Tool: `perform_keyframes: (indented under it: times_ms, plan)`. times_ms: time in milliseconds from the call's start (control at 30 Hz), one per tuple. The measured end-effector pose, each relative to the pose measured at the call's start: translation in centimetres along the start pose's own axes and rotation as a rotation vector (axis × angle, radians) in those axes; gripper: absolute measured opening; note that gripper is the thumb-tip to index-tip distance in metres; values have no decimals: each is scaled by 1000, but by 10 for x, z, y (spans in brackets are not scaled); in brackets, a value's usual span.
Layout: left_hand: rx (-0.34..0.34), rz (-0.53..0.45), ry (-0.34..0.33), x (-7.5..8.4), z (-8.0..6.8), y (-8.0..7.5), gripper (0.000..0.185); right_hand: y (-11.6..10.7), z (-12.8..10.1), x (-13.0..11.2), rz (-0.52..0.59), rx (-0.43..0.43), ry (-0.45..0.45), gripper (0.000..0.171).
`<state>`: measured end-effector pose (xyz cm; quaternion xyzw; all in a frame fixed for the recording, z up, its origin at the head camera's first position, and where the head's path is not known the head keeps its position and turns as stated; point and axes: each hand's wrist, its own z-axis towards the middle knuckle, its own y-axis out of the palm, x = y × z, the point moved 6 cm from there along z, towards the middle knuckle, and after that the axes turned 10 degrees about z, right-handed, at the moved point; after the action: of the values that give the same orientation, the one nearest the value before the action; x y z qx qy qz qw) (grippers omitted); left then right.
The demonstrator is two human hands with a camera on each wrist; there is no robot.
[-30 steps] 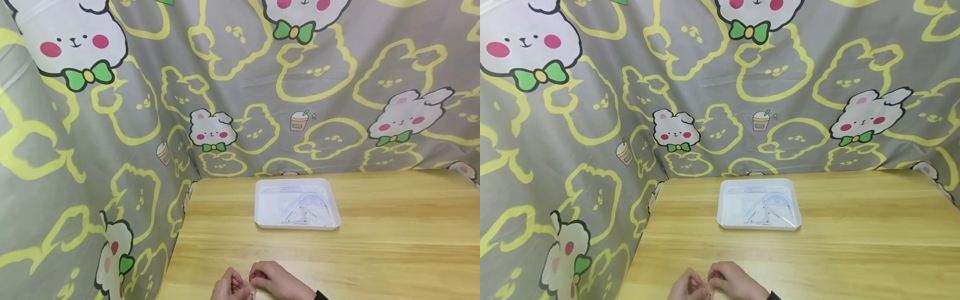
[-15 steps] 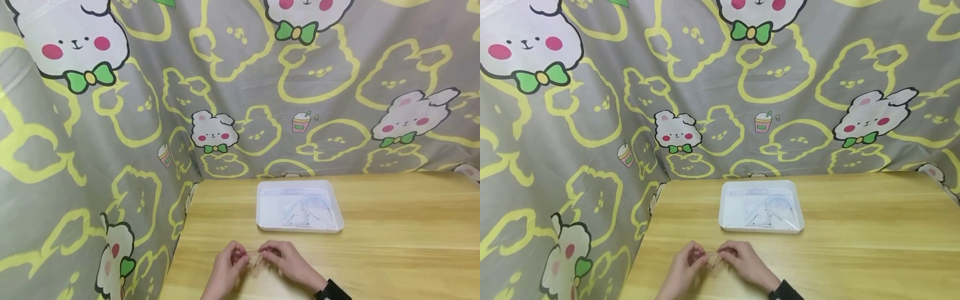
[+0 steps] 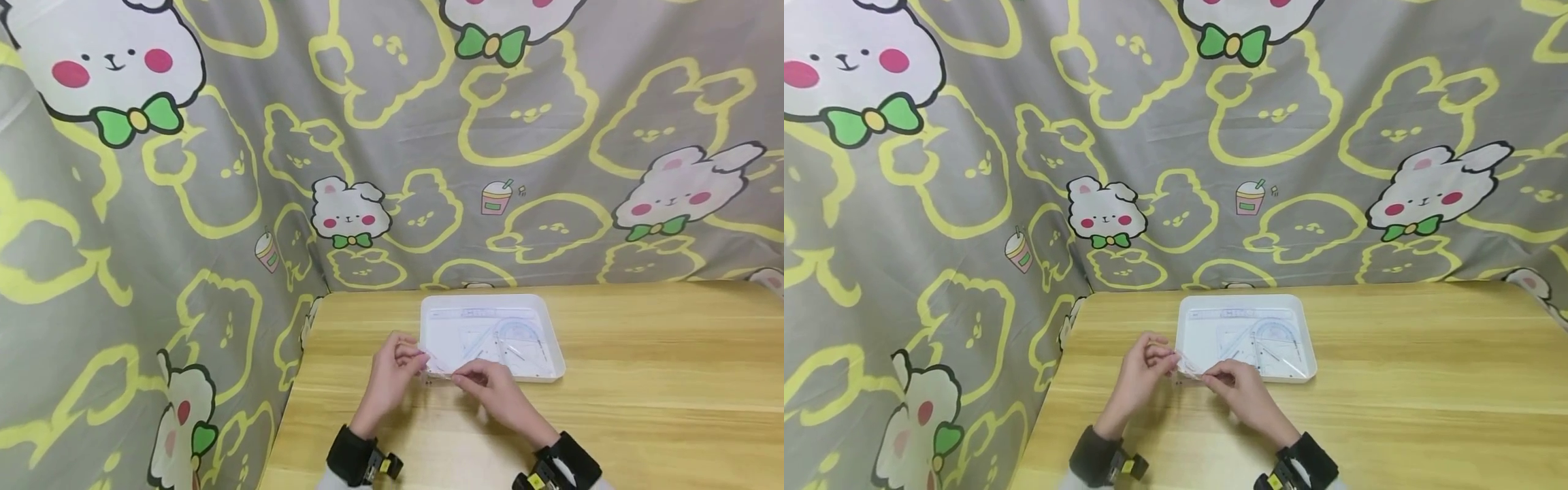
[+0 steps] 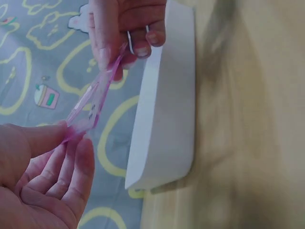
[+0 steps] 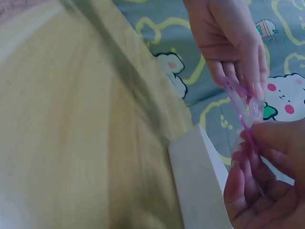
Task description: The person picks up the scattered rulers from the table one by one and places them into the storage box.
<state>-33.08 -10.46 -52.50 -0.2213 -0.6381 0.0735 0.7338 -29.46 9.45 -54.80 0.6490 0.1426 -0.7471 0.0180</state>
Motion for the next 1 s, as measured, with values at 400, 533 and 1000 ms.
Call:
perform_keyframes:
  times_ms: [400, 533, 1000]
  plan:
    - [41, 487, 111, 11, 61, 23, 29, -20, 39, 5, -267, 39, -9, 5]
    - [91, 670, 112, 8, 74, 29, 28, -19, 52, 8, -322, 31, -13, 4]
    - [149, 956, 46, -9, 95, 39, 31, -8, 82, 31, -464, 37, -60, 6]
